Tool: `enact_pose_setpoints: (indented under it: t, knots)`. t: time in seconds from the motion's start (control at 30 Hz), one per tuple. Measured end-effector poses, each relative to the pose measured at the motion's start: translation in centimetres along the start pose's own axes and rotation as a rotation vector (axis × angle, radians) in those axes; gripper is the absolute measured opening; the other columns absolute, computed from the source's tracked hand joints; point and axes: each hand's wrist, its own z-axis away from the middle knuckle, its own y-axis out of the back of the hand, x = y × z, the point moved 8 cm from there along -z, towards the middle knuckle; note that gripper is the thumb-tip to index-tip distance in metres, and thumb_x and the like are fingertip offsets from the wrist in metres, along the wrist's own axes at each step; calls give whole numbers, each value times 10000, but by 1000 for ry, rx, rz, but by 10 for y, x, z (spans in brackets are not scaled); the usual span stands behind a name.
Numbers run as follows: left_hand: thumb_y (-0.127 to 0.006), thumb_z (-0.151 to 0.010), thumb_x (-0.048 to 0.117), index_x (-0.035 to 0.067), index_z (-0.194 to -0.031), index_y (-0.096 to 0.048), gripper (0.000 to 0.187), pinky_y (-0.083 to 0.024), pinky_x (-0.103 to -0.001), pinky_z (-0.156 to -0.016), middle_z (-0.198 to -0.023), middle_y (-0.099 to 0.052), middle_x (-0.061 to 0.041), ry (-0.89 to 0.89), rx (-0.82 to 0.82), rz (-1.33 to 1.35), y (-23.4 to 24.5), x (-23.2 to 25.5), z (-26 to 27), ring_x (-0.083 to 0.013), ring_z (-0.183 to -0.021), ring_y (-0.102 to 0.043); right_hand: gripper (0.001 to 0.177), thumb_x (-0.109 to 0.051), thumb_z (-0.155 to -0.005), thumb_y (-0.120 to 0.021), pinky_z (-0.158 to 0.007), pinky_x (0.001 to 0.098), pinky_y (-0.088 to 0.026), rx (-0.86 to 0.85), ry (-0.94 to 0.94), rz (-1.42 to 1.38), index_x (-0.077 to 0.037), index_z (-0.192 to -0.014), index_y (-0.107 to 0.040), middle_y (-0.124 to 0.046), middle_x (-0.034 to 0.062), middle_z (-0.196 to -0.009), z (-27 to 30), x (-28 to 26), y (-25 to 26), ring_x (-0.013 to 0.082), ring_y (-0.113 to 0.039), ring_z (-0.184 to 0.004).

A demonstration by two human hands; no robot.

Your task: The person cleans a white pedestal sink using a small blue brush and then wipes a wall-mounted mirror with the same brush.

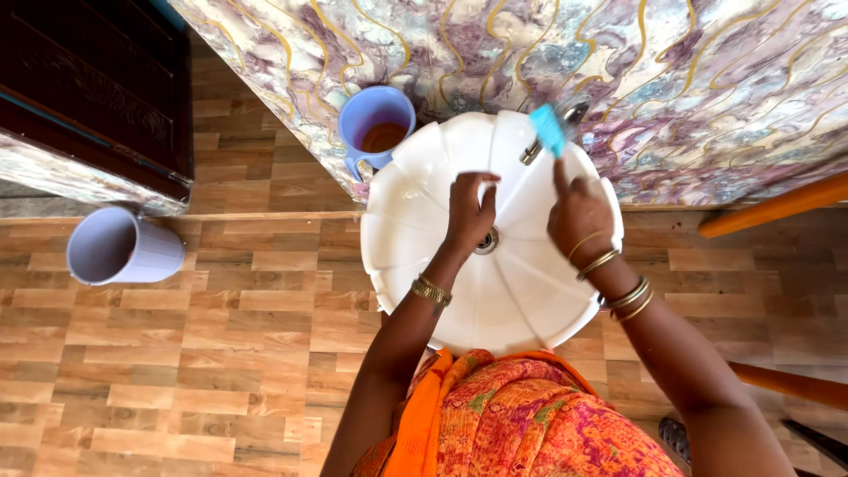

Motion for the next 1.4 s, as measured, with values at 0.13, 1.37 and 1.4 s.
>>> enact_pose_setpoints:
  t: [0.13,1.37,1.4]
  knots:
    - [-732,-883,121,97,-1107,-688,229,-402,-494,-1012,-1184,-590,-150,5,-264,-134,11,-12,42,-360,-1174,-507,772,-105,-890,-588,-677,504,-573,-145,-47,31,-139,-1611,-315,-617,207,-1119,15,-19,-24,393,-690,-789]
    - [-700,-939,182,90,-1137,-644,225,-457,-476,-963,-1191,-604,-146,-185,-528,-57,65,-70,80,-347,-1128,-573,741,-149,-980,-487,-779,520,-590,-139,-504,20,-183,-1695,-294,-717,252,-1042,-48,13,-3,405,-724,-875]
    - [-697,-940,179,87,-1142,-642,228,-453,-477,-961,-1192,-602,-146,-181,-540,-54,67,-68,81,-345,-1131,-574,748,-153,-1000,-465,-769,519,-600,-204,-550,20,-213,-1719,-263,-727,257,-1041,-40,7,-9,401,-737,-857]
